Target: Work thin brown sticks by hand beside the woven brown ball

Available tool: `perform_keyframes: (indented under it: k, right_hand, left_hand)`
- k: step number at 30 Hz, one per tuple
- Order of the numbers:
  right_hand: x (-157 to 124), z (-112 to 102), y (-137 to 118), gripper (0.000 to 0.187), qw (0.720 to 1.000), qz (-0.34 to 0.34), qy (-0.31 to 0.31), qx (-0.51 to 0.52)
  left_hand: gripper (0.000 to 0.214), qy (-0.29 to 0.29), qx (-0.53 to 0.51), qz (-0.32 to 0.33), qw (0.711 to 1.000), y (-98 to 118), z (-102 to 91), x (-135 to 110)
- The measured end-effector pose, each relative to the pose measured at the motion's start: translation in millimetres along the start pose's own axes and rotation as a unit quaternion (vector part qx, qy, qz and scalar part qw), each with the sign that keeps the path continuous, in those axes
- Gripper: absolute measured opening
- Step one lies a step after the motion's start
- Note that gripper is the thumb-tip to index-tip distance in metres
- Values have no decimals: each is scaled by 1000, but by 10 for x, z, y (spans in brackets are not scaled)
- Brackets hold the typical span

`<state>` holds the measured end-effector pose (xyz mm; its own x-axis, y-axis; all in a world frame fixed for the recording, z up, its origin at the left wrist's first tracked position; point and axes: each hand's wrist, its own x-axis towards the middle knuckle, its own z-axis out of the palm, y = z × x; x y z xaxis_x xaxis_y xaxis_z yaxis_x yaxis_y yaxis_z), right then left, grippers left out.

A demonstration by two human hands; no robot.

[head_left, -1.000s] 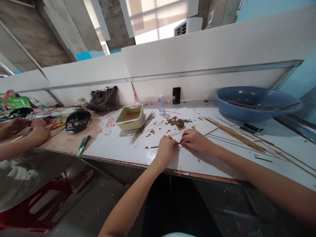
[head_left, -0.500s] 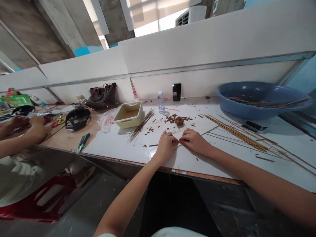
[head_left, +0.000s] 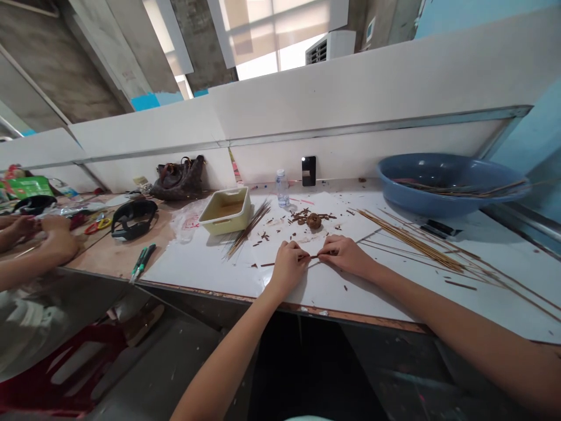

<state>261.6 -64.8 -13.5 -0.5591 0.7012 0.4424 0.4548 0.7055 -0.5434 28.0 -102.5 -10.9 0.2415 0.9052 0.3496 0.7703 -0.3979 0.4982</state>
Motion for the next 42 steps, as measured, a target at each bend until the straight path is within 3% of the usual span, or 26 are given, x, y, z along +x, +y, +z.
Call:
perform_keyframes:
  k: [4, 10, 17, 28, 36, 42]
  right_hand:
    - [6, 19, 26, 20, 1000, -8, 3, -15]
    - [8, 2, 101, 23, 992, -85, -25, -93]
    - [11, 84, 51, 21, 995, -56, 2, -83]
    - [88, 162, 3, 26, 990, -105, -7, -92]
    - [32, 168, -34, 25, 994, -59, 13, -96]
    - [96, 217, -55, 24, 996, -46, 12, -71]
  left_hand:
    - [15, -2, -4, 6, 1000, 5, 0, 14]
    - [12, 5, -6, 4, 1000, -24, 20, -13]
    - [10, 12, 6, -2, 1000, -72, -1, -70]
    - [18, -7, 6, 11, 1000, -30, -3, -11]
    - [12, 25, -3, -10, 1000, -98, -24, -66]
    - [14, 12, -11, -1, 1000, -61, -39, -69]
